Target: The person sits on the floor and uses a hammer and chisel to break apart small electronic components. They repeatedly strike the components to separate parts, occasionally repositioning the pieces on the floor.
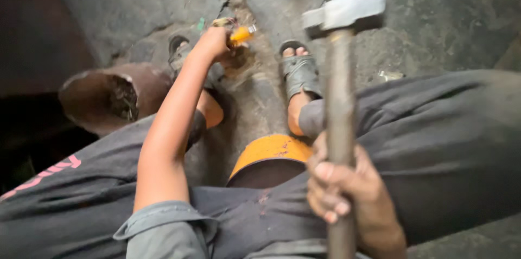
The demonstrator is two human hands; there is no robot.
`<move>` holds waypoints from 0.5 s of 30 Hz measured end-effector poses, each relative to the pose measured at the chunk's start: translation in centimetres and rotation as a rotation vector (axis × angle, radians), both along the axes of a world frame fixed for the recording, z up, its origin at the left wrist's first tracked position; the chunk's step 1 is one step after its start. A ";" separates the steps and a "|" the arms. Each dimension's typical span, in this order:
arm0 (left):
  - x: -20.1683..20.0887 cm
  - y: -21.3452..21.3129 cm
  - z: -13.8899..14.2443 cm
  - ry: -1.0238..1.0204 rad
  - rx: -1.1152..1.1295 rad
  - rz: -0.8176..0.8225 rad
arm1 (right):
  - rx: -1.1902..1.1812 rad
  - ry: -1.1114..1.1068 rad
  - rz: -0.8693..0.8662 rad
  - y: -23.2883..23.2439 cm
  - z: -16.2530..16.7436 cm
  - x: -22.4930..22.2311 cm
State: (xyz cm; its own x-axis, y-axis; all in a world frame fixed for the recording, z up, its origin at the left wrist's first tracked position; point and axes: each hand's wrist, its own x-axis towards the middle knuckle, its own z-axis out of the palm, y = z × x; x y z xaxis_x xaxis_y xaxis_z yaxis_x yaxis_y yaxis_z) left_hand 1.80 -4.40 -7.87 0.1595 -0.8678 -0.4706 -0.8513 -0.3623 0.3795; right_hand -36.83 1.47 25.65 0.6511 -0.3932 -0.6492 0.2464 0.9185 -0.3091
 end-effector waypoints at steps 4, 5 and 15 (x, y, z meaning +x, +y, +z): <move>-1.7 1.4 -1.4 0.008 0.004 0.006 | 0.004 -0.074 -0.079 -1.3 0.0 0.8; -2.0 1.3 -1.3 0.014 -0.015 0.010 | -0.012 -0.051 -0.071 -1.4 -0.1 0.9; 0.7 -1.9 5.7 0.075 -0.772 0.247 | -0.345 0.289 0.177 1.9 -2.8 3.7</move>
State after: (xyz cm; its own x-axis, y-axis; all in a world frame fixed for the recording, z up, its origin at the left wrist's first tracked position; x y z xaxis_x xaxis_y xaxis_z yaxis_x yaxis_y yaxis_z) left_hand 2.52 -6.35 -2.19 0.3811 -0.8958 0.2287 -0.7434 -0.1498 0.6518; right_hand -33.15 3.36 22.80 0.5393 -0.5170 -0.6647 -0.0455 0.7703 -0.6360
